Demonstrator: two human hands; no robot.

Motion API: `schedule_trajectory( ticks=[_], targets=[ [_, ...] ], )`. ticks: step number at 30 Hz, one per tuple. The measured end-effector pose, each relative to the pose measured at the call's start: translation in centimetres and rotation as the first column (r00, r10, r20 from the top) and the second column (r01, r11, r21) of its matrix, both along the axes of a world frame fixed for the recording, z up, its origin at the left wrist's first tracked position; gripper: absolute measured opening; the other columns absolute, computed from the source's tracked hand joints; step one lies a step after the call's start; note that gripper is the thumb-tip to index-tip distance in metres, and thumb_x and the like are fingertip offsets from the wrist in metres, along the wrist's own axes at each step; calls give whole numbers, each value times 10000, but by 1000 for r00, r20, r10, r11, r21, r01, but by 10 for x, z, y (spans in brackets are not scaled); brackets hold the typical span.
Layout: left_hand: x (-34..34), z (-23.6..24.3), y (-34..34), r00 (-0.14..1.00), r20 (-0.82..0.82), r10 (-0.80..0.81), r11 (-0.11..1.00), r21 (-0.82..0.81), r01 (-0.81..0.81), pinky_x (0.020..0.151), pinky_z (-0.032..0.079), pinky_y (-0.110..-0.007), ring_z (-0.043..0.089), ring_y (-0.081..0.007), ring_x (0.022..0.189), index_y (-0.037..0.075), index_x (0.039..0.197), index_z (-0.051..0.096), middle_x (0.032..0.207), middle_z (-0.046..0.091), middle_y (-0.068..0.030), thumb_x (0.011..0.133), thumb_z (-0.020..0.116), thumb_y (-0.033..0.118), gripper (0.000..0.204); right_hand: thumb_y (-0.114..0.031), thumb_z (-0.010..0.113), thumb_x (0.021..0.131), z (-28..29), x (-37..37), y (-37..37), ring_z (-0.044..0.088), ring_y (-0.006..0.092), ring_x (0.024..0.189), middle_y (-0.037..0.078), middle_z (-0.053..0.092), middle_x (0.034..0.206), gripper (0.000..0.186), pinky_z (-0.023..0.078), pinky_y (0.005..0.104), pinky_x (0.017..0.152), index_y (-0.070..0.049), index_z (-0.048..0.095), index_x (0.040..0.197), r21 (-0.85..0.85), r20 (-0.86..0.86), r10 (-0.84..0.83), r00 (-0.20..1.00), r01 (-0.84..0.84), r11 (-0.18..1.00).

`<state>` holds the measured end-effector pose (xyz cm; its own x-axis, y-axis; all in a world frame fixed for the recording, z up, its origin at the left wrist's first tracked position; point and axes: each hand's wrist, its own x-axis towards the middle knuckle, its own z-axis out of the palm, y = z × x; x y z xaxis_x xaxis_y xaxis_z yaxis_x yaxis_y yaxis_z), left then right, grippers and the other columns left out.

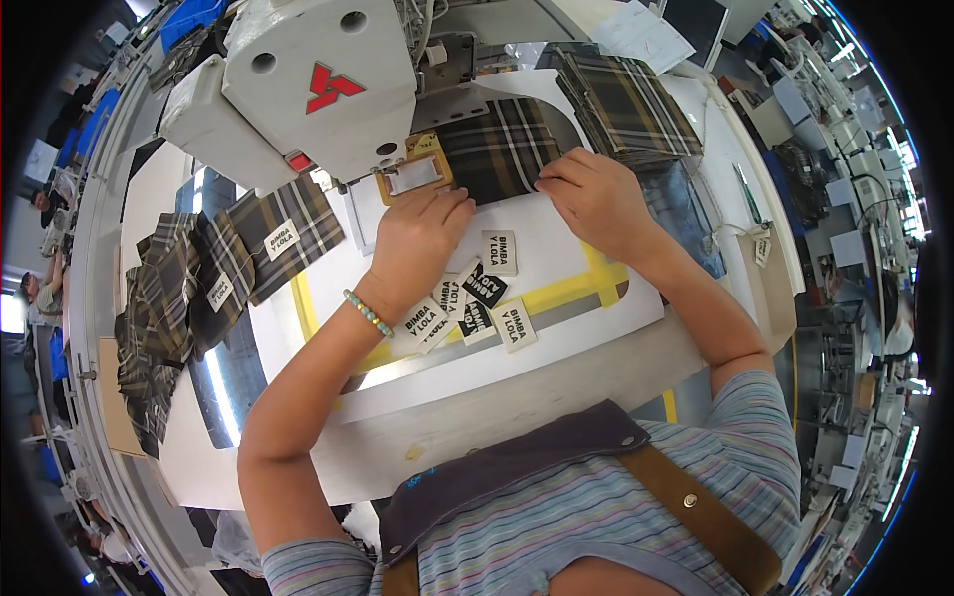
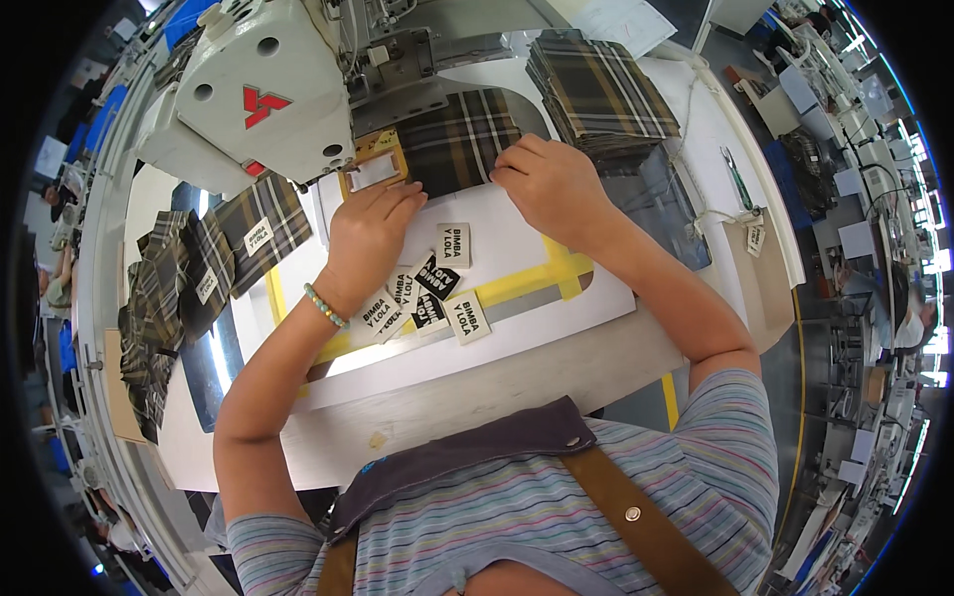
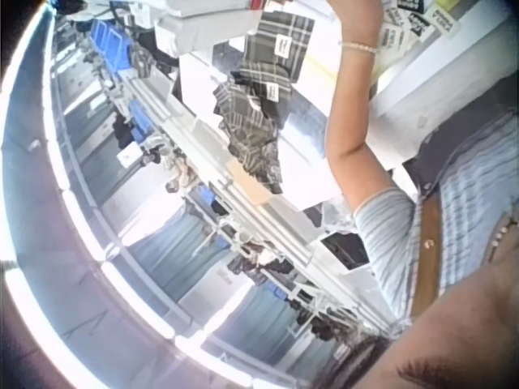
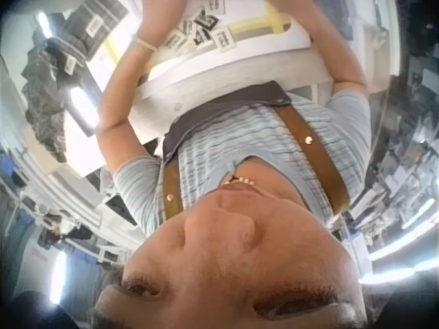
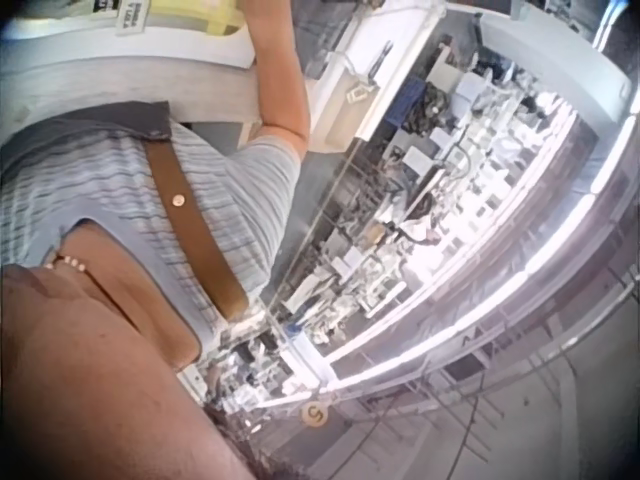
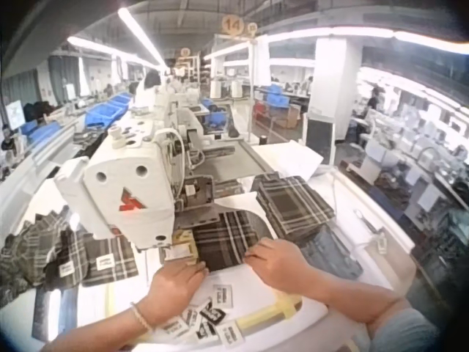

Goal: The person uses a sewing machine to attach small rectangular brand labels to plaid fabric pieces. They repeatedly pick up a fabric piece, place a label on it, and guide it under the sewing machine needle to stitch the label in place before moving the finished piece to a stack.

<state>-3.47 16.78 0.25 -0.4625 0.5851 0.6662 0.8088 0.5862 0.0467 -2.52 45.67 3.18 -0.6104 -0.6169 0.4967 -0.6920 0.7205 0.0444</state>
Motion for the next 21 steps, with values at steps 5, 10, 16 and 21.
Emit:
schedule_trajectory(
  ticks=[5, 10, 16, 21],
  targets=[
    [14, 9, -18, 999, 10, 30, 992, -120, -29, 829, 603, -371, 736, -246, 945, 48, 1062, 772, 1113, 777, -64, 818, 718, 48, 249, -97, 731, 787, -2, -15, -25, 652, 193, 990, -4, 705, 954, 114, 541, 338, 769, -83, 754, 898, 26, -149, 91, 985, -89, 996],
    [21, 4, -37, 997, -5, 82, 976, -203, -81, 774, 585, -361, 717, -223, 898, 35, 1087, 755, 1089, 770, -57, 823, 716, 45, 268, -97, 735, 786, 0, -18, -41, 653, 192, 959, -1, 701, 952, 108, 525, 330, 764, -86, 741, 894, 76, -181, 132, 975, -120, 990],
    [24, 3, -47, 991, -76, 110, 956, -265, -127, 754, 573, -352, 702, -211, 878, 28, 1097, 742, 1092, 767, -56, 824, 719, 58, 275, -95, 745, 784, -10, -14, -44, 675, 190, 1003, 4, 725, 999, 166, 542, 330, 789, -71, 765, 948, 94, -155, 142, 978, -129, 987],
    [24, 8, -70, 980, -117, 164, 920, -341, -195, 788, 568, -358, 690, -211, 913, 22, 1085, 740, 1106, 763, -62, 820, 714, 65, 270, -138, 748, 842, -26, -19, -53, 664, 206, 1067, 11, 725, 1055, 214, 565, 357, 862, -82, 790, 1044, 20, -27, 136, 990, -135, 991]
  ],
)
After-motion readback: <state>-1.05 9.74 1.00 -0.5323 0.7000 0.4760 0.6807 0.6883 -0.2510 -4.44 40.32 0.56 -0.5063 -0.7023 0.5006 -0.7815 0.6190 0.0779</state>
